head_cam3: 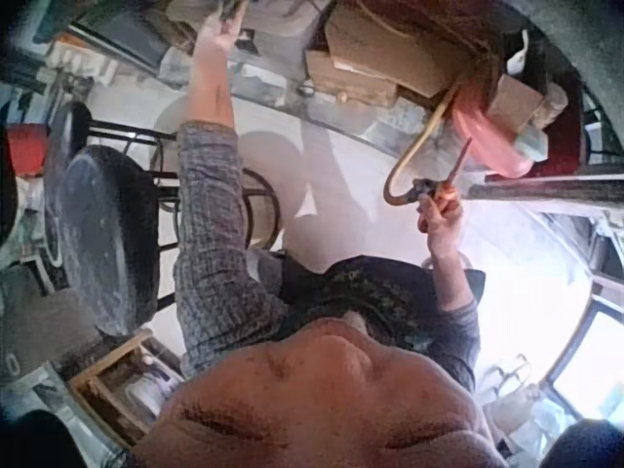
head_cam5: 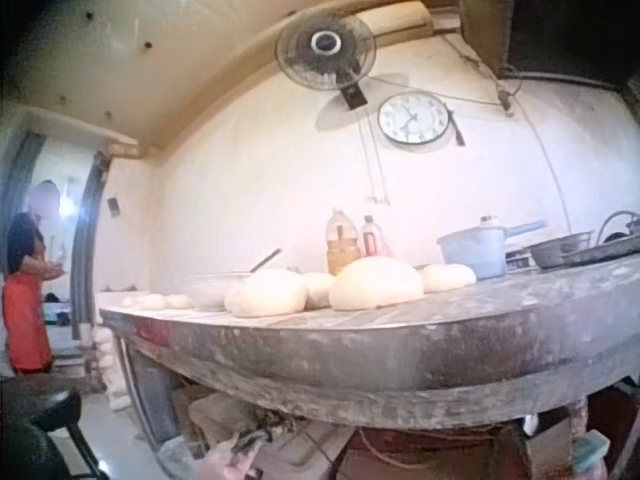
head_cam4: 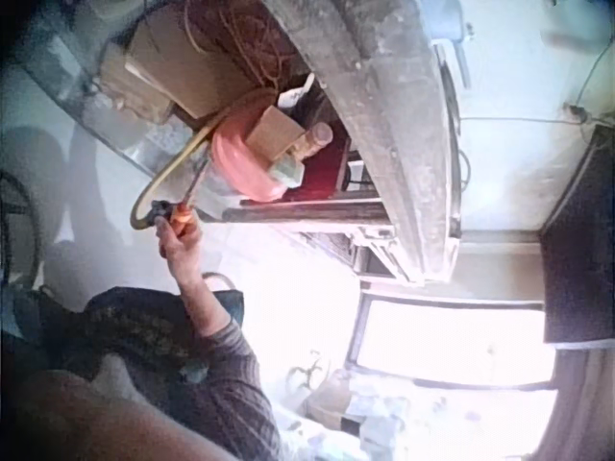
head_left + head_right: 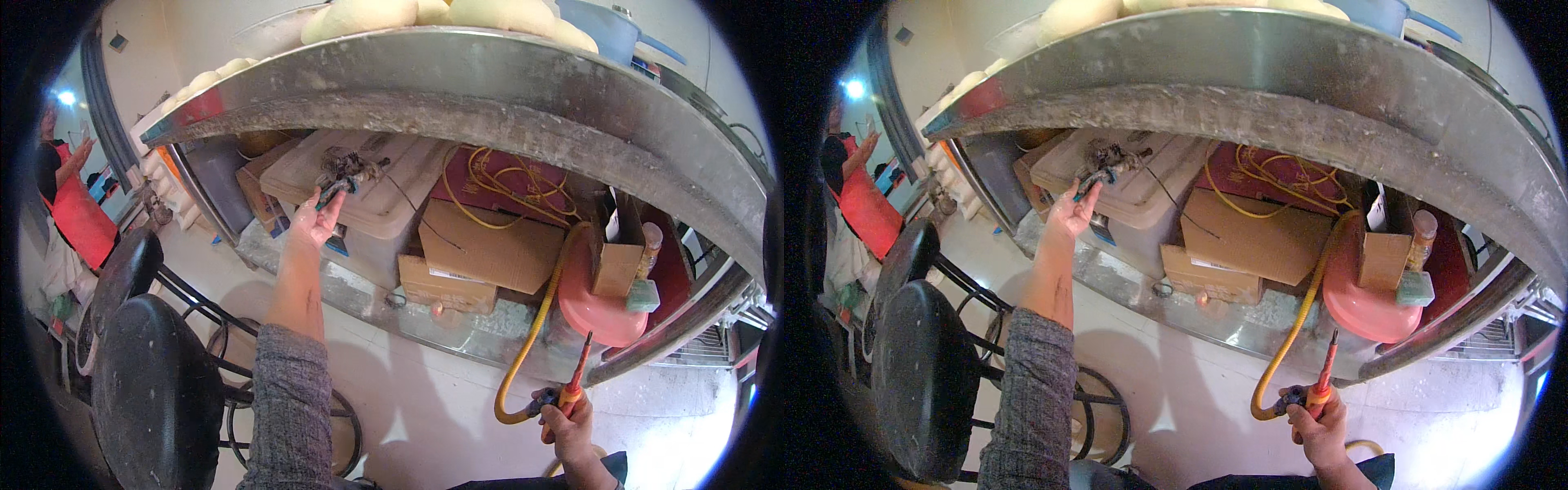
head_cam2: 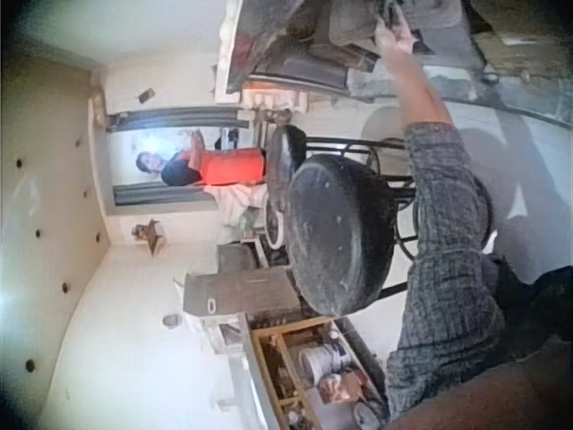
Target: The person uses a screwdriver to loosen and tighten a fitting on a pneumatic tool connected to a yellow hose. They detach the hose, reattach it, and continue adjusting the fitting while holding the tool.
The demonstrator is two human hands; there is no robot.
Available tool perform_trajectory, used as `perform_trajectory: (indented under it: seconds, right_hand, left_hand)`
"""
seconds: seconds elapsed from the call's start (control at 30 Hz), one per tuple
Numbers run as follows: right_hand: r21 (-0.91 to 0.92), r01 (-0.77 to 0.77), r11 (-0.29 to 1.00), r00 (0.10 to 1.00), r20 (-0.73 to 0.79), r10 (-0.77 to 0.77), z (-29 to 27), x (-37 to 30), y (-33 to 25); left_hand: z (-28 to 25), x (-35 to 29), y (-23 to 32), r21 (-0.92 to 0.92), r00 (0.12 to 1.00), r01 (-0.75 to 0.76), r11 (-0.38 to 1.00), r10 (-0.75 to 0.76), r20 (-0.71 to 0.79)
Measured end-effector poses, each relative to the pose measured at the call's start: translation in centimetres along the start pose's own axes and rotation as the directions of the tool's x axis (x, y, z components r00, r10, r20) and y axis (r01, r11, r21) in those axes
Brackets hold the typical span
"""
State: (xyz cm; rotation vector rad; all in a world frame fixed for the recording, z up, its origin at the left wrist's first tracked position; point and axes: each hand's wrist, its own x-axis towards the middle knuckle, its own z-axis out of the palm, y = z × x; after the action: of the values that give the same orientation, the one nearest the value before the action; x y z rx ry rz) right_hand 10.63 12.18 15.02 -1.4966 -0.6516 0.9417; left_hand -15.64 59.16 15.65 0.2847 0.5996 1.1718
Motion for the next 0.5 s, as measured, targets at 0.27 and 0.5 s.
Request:
perform_trajectory:
  seconds: [0.27, 0.5]
  right_hand:
    - [0.034, -0.001, 0.999, 0.997, 0.072, -0.001, 0.0, -0.3, 0.1]
    - [0.01, -0.028, 1.0, 0.996, 0.089, 0.027, -0.4, -0.5, -0.4]
  left_hand:
    - [4.1, -1.7, -9.9, 0.277, 0.971, 0.047, 0.96, -0.109, 0.212]
    - [2.6, -5.8, -14.5, 0.365, 0.957, -0.02, 0.931, -0.088, 0.277]
